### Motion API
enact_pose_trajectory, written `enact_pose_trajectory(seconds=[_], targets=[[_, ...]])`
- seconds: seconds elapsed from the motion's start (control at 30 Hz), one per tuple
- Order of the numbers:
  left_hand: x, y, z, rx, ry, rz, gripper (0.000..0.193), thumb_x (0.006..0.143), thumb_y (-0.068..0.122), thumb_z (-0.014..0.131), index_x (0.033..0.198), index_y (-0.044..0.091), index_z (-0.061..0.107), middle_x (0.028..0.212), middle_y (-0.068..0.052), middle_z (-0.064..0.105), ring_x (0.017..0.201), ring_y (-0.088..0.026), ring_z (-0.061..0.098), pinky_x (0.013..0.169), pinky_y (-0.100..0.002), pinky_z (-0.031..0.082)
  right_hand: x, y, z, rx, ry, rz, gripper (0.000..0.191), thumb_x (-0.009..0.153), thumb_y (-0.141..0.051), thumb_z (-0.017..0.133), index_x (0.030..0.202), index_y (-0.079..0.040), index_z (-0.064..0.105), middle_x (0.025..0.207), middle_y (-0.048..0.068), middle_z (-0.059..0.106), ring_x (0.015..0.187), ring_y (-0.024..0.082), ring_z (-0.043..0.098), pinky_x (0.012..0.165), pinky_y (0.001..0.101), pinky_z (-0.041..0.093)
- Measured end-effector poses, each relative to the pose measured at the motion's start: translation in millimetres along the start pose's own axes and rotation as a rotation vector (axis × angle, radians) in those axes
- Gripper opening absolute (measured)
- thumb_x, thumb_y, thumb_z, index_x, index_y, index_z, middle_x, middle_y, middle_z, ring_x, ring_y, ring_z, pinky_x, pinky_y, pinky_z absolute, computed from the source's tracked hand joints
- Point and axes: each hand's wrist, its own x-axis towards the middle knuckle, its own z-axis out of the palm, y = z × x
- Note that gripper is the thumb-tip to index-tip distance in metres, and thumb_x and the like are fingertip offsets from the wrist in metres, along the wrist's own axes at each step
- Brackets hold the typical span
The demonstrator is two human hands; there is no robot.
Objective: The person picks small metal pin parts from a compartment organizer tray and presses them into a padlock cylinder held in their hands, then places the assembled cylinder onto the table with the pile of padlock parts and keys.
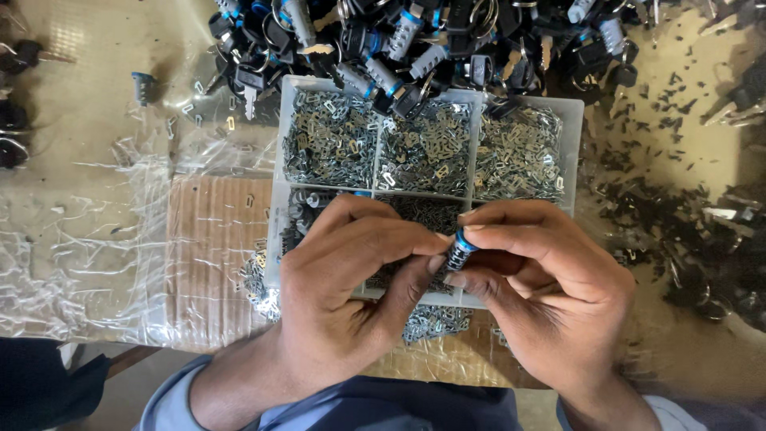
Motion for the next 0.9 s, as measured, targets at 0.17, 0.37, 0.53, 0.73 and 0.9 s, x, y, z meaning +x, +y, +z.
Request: enact_pose_trajectory(seconds=[0.17,0.37,0.53,0.73,0.9], targets=[[-3.0,-0.7,3.3,-0.024,0.044,-0.064,0.019,0.087,0.002,0.085,0.101,0.006,0.073,0.095,-0.005,0.075,0.088,-0.015,0.072,0.071,-0.026,0.06,-0.8,-0.2,-1.3,0.016,-0.014,0.003,0.034,0.087,0.019,0.07,0.119,0.005,0.067,0.13,0.019,0.065,0.113,0.019,0.074,0.094,0.0268,0.069],[-5.3,-5.1,2.7,0.04,0.043,0.037,0.02,0.086,-0.001,0.084,0.1,0.004,0.071,0.092,-0.007,0.074,0.088,-0.017,0.071,0.068,-0.026,0.059,-1.8,1.0,-2.1,-0.108,-0.051,-0.056,0.035,0.088,0.018,0.071,0.119,0.001,0.07,0.127,0.017,0.067,0.109,0.017,0.075,0.089,0.0231,0.068],[-5.7,-6.5,2.5,0.056,0.025,0.061,0.021,0.089,0.0,0.084,0.102,0.005,0.069,0.093,-0.007,0.074,0.089,-0.017,0.071,0.067,-0.025,0.059,3.3,3.4,-1.0,-0.186,-0.067,-0.149,0.031,0.09,0.012,0.077,0.117,-0.001,0.071,0.124,0.014,0.071,0.101,0.015,0.078,0.079,0.0167,0.069],[-8.7,-6.6,2.7,-0.016,0.021,-0.019,0.022,0.086,0.0,0.083,0.101,0.003,0.068,0.095,-0.009,0.073,0.085,-0.015,0.073,0.065,-0.026,0.061,1.5,0.3,-2.4,-0.081,-0.014,0.023,0.032,0.085,0.01,0.076,0.115,0.001,0.069,0.125,0.017,0.07,0.102,0.017,0.077,0.077,0.0194,0.068],[-7.0,-7.1,5.2,0.067,0.017,0.036,0.021,0.087,0.001,0.084,0.1,0.004,0.068,0.094,-0.006,0.074,0.085,-0.015,0.072,0.067,-0.026,0.061,-0.8,4.5,0.3,-0.154,-0.043,-0.105,0.03,0.089,0.012,0.077,0.115,-0.001,0.071,0.121,0.016,0.068,0.105,0.017,0.076,0.084,0.0198,0.069]])
